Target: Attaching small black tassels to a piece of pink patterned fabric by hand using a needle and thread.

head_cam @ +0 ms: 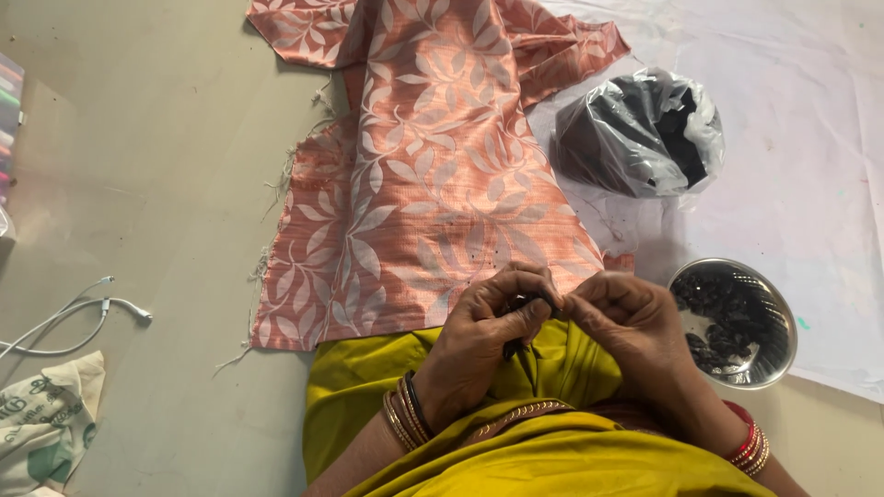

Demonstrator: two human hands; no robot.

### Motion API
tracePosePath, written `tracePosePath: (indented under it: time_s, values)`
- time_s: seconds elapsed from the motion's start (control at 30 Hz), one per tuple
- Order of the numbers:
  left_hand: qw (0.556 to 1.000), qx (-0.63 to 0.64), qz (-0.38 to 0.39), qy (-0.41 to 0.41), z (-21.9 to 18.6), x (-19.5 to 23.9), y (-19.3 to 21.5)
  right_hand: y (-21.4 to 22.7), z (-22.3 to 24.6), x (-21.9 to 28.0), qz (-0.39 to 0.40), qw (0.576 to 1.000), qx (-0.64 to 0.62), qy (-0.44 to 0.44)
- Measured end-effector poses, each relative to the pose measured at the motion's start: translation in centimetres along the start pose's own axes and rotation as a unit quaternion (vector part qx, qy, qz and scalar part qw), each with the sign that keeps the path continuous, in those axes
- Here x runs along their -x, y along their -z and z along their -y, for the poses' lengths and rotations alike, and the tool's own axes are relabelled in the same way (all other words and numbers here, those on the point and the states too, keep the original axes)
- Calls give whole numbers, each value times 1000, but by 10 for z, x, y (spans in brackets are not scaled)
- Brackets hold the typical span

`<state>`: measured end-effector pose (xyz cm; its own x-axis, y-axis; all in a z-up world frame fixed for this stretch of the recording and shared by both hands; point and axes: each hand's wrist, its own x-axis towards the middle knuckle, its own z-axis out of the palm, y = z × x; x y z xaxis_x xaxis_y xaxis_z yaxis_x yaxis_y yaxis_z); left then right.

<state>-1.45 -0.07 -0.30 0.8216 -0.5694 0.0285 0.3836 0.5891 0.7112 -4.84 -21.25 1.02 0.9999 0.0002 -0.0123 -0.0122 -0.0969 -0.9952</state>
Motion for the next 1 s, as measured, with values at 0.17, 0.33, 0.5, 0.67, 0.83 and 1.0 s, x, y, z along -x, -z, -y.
tracePosePath:
  time_s: [0.17,0.33,0.5,0.67,0.83,1.0]
  values:
    - [997,12,17,77,-3,-2,-2,-8,19,7,-77,980,173,54]
    - [995,-10,36,98,-7,0,-4,-10,24,10,-107,958,256,66]
    - [995,-14,36,94,-6,0,-4,-11,27,12,-129,949,273,94]
    - [997,-31,3,75,-10,-1,-8,-6,28,16,-125,963,227,73]
    - [997,-53,-35,41,-2,-4,-1,25,23,17,7,951,307,-12]
    - [996,-42,-34,72,-2,-3,-1,25,48,40,14,950,-296,-98]
